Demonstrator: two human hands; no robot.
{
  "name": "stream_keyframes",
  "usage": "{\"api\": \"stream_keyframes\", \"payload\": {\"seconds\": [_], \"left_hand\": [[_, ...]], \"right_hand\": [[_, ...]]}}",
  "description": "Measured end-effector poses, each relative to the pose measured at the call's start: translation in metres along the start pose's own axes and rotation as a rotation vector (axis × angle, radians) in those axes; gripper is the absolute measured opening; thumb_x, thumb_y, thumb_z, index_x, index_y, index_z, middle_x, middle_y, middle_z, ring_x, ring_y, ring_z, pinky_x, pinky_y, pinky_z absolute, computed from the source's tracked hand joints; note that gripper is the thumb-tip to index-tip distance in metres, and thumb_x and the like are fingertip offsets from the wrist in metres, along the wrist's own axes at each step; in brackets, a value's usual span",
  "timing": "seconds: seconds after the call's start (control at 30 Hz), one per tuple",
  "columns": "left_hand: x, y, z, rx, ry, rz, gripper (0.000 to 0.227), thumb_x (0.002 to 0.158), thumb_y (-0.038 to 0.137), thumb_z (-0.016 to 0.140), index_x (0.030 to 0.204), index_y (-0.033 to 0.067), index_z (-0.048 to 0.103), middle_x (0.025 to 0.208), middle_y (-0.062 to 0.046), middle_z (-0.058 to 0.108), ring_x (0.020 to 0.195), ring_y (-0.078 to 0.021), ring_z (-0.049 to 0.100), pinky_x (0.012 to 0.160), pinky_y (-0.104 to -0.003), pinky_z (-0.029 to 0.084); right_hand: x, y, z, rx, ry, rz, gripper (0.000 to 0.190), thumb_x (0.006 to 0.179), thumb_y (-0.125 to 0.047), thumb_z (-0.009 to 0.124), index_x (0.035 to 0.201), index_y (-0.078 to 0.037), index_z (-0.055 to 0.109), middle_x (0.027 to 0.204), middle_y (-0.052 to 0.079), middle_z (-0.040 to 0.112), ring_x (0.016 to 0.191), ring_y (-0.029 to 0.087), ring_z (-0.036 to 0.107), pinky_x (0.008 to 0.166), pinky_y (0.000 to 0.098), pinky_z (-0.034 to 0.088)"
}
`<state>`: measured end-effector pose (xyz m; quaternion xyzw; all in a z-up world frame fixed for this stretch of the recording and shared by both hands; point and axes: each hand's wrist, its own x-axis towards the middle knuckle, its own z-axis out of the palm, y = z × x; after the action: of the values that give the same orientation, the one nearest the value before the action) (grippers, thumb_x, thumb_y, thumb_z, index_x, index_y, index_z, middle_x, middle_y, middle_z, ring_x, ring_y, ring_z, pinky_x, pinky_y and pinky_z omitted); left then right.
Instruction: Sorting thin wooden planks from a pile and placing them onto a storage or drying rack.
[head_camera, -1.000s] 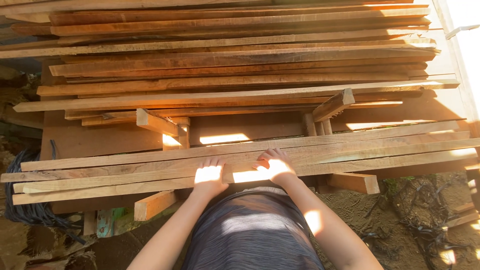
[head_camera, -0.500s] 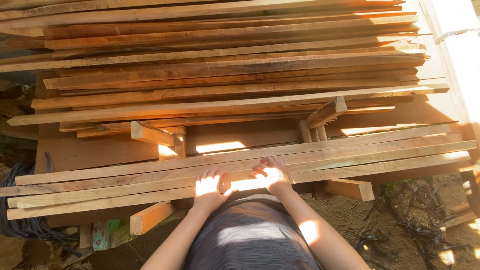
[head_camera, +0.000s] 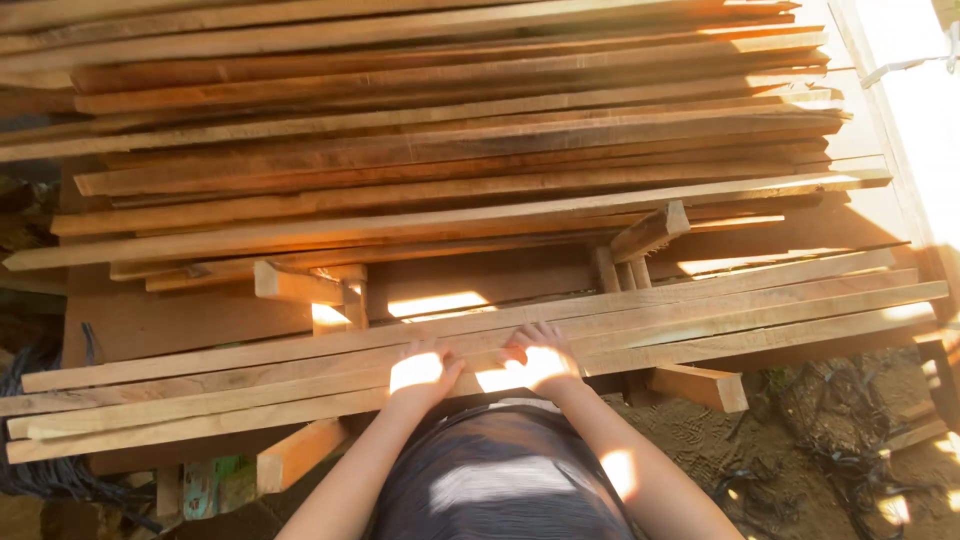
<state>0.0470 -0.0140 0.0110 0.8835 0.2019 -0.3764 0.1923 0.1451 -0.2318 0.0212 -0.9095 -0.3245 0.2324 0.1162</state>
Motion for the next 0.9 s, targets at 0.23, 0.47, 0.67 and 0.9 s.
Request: {"api": "stream_keyframes", "payload": {"seconds": [0.23, 0.47, 0.67, 0.9], "left_hand": [[-0.039, 0.008, -0.013, -0.033, 0.178, 0.176, 0.038, 0.092, 0.049, 0.067, 0.119, 0.0231, 0.064, 0.111, 0.000, 0.067, 0.119, -0.0199, 0.060, 0.105, -0.037, 0.047], [-0.040, 0.014, -0.042, -0.002, 0.000, 0.205, 0.042, 0.091, 0.050, 0.069, 0.125, 0.0249, 0.065, 0.116, 0.002, 0.066, 0.123, -0.0179, 0.058, 0.108, -0.035, 0.042], [-0.056, 0.021, -0.031, 0.029, 0.118, 0.254, 0.044, 0.094, 0.050, 0.062, 0.131, 0.0265, 0.060, 0.112, -0.005, 0.070, 0.115, -0.0245, 0.067, 0.103, -0.041, 0.050], [-0.043, 0.001, 0.000, -0.052, 0.238, 0.300, 0.024, 0.097, 0.048, 0.060, 0.116, 0.0334, 0.061, 0.106, 0.002, 0.071, 0.110, -0.0220, 0.068, 0.102, -0.040, 0.046]], "right_hand": [[-0.010, 0.004, 0.013, 0.051, 0.067, -0.068, 0.035, 0.087, -0.056, 0.068, 0.102, -0.024, 0.063, 0.105, -0.004, 0.066, 0.107, 0.018, 0.060, 0.101, 0.0353, 0.045], [-0.025, 0.002, 0.026, -0.183, 0.227, -0.251, 0.035, 0.082, -0.052, 0.067, 0.104, -0.025, 0.065, 0.106, 0.000, 0.063, 0.111, 0.023, 0.058, 0.098, 0.0360, 0.046], [-0.025, 0.017, 0.028, -0.167, 0.057, -0.109, 0.042, 0.084, -0.050, 0.068, 0.117, -0.025, 0.063, 0.121, -0.004, 0.062, 0.122, 0.019, 0.053, 0.109, 0.0361, 0.039], [-0.020, -0.008, -0.016, -0.139, -0.094, -0.013, 0.031, 0.089, -0.046, 0.064, 0.113, -0.028, 0.059, 0.116, -0.005, 0.064, 0.129, 0.016, 0.052, 0.110, 0.0329, 0.040]]}}
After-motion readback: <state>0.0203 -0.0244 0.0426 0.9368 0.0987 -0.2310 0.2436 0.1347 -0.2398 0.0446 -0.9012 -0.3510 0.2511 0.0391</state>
